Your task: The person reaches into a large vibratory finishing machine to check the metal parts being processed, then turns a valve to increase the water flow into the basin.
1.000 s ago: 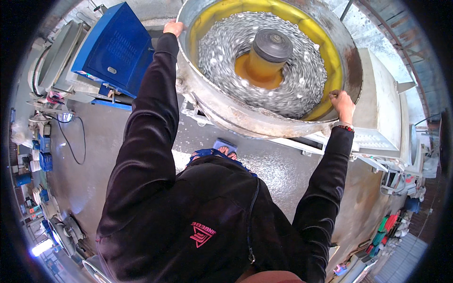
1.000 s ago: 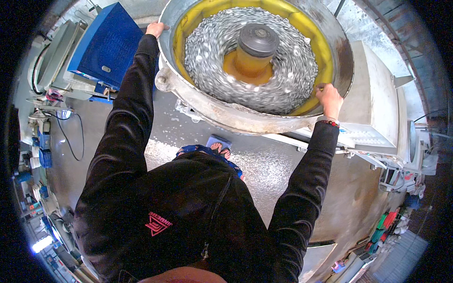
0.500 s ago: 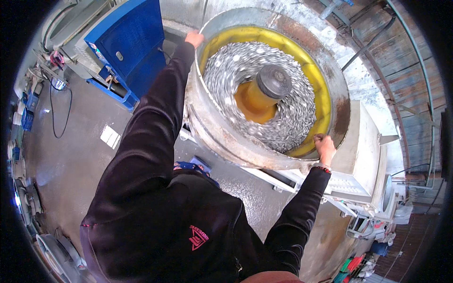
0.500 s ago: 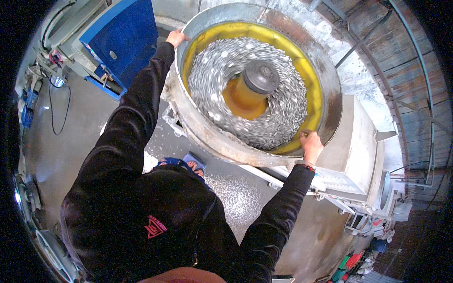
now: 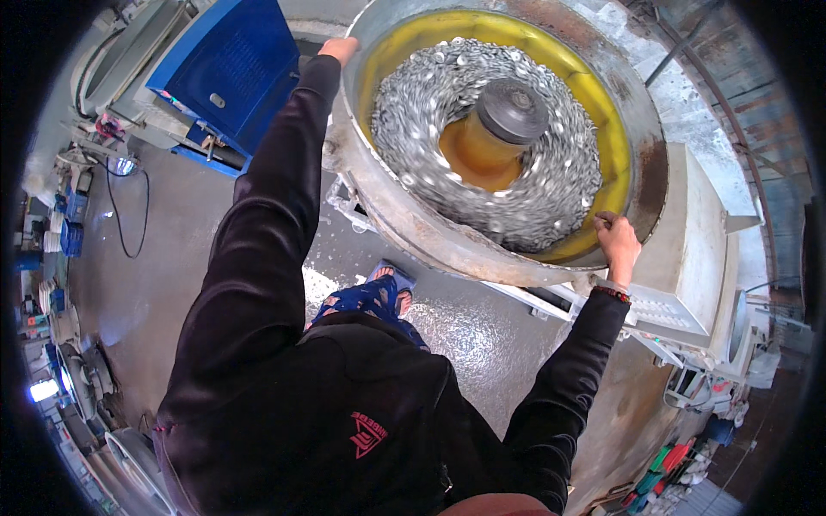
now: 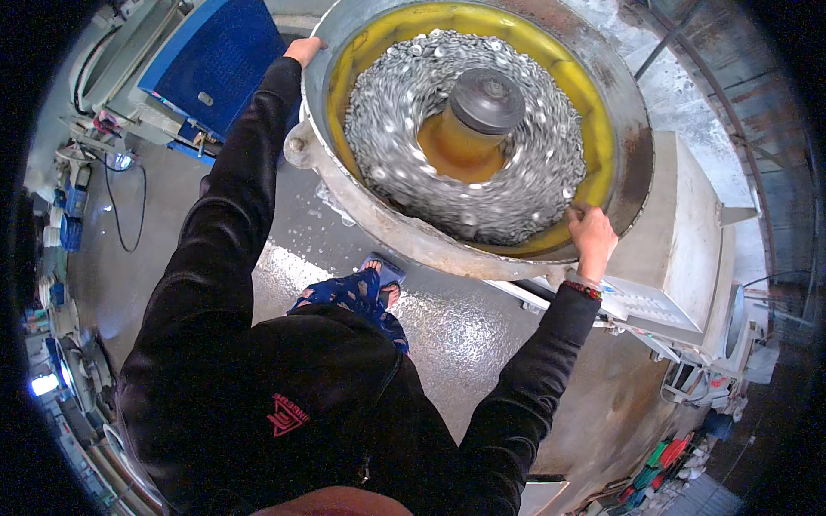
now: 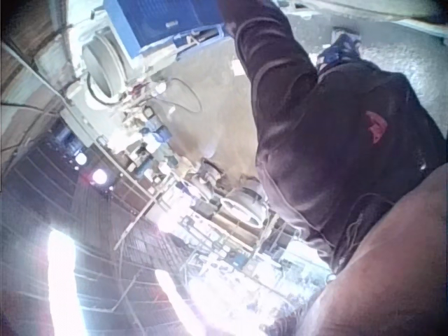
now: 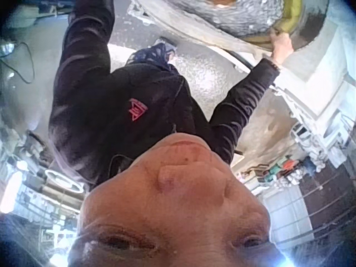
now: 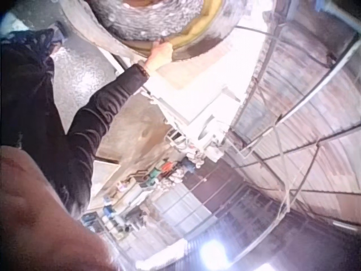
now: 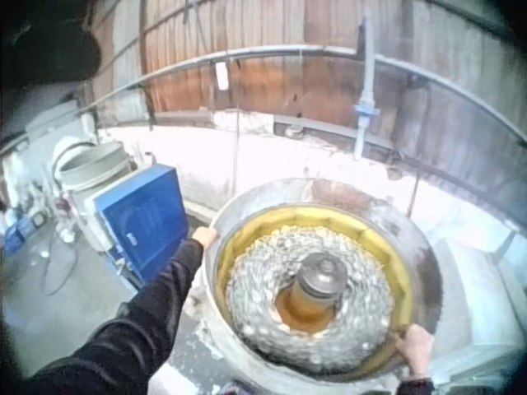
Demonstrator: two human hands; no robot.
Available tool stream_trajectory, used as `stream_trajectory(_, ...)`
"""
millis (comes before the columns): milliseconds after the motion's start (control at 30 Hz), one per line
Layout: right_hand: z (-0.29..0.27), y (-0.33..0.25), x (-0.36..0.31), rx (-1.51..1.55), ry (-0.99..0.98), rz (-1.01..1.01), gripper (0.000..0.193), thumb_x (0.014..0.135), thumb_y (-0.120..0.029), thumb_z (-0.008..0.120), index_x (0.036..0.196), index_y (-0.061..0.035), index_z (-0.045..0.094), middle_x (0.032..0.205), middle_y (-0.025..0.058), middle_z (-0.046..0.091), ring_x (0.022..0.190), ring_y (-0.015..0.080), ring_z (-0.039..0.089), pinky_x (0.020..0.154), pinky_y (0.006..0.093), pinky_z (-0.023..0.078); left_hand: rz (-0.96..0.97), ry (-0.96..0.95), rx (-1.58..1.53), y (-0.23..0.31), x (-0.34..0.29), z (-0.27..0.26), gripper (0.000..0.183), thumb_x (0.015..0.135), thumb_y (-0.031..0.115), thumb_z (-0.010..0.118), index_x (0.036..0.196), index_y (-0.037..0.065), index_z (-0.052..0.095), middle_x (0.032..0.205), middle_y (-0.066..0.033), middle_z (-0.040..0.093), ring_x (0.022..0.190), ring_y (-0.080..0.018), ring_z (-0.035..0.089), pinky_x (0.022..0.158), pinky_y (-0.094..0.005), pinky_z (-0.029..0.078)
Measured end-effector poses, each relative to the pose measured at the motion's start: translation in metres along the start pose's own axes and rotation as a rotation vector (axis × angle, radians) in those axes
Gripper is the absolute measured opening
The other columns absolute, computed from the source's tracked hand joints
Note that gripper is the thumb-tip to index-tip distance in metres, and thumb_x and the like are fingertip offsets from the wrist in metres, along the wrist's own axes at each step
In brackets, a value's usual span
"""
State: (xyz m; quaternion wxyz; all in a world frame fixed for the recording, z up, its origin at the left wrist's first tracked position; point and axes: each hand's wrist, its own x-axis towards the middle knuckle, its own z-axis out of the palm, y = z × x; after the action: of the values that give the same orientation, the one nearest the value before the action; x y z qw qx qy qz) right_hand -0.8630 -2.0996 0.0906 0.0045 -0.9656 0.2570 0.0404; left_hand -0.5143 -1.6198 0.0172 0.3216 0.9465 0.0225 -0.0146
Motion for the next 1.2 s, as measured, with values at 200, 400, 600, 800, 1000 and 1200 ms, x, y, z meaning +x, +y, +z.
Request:
stream_trajectory(200, 0.01, 0.034, 0.016, 0.356, -0.206, -0.231, 0.052, 0.081, -0.035, 0.057, 0.125, -0.0116, 0.044, 0.1, 0.0148, 0.062, 0.093, 0.0257, 0.06, 0.077, 0.0355, 0.046, 0.16, 0.01, 0.07, 0.014, -0.01, 0.008, 0.042, 0.076, 0.034, 0.047, 0.097, 0.001, 0.061, 0.099, -0.0238, 0.059, 0.096, -0.0337, 0.055, 0.082, -0.0365, 0.041)
stream_trajectory(400, -0.085, -0.028, 0.097, 1.187, -0.109, -0.121, 0.067, 0.084, -0.041, 0.054, 0.132, -0.0008, 0.031, 0.115, 0.0155, 0.052, 0.102, 0.0245, 0.052, 0.086, 0.0347, 0.043, 0.224, 0.168, -0.18, 0.013, -0.026, 0.008, 0.029, 0.073, 0.015, 0.046, 0.093, -0.001, 0.059, 0.095, -0.0254, 0.058, 0.096, -0.04, 0.053, 0.084, -0.0426, 0.043)
stream_trajectory(600, -0.183, -0.138, 0.226, 1.61, 0.054, -0.22, 0.063, 0.084, -0.048, 0.051, 0.122, 0.0004, 0.037, 0.11, 0.0162, 0.053, 0.097, 0.0266, 0.051, 0.081, 0.0382, 0.042, -0.012, 0.095, -0.387, 0.048, -0.045, 0.004, 0.047, 0.07, 0.01, 0.044, 0.114, -0.003, 0.047, 0.108, -0.0278, 0.053, 0.106, -0.0395, 0.049, 0.092, -0.0407, 0.038)
stream_trajectory(800, -0.253, -0.23, 0.322, 1.831, 0.366, -0.411, 0.07, 0.073, -0.058, 0.06, 0.116, -0.0049, 0.044, 0.112, 0.0125, 0.05, 0.092, 0.0229, 0.05, 0.078, 0.0395, 0.04, -0.054, 0.025, -0.407, 0.051, -0.057, -0.01, 0.055, 0.068, 0.007, 0.047, 0.122, -0.004, 0.041, 0.108, -0.0299, 0.053, 0.105, -0.0394, 0.05, 0.091, -0.0403, 0.039)
stream_trajectory(1000, -0.262, -0.215, 0.395, 1.745, 0.348, -0.378, 0.053, 0.072, -0.039, 0.063, 0.114, -0.0098, 0.048, 0.111, 0.0089, 0.053, 0.101, 0.0252, 0.05, 0.088, 0.0438, 0.037, -0.041, 0.076, -0.412, 0.061, -0.065, -0.012, 0.048, 0.068, 0.007, 0.047, 0.114, -0.006, 0.043, 0.098, -0.034, 0.054, 0.098, -0.0443, 0.052, 0.087, -0.0438, 0.04)
stream_trajectory(1200, -0.266, -0.202, 0.403, 0.377, 0.747, -0.85, 0.069, 0.061, -0.003, 0.072, 0.122, -0.0069, 0.04, 0.098, 0.0112, 0.057, 0.088, 0.0185, 0.054, 0.082, 0.03, 0.043, 0.024, 0.176, -0.386, 0.046, -0.064, -0.014, 0.044, 0.068, 0.007, 0.047, 0.108, -0.011, 0.045, 0.091, -0.0338, 0.055, 0.092, -0.0431, 0.054, 0.083, -0.0434, 0.042)
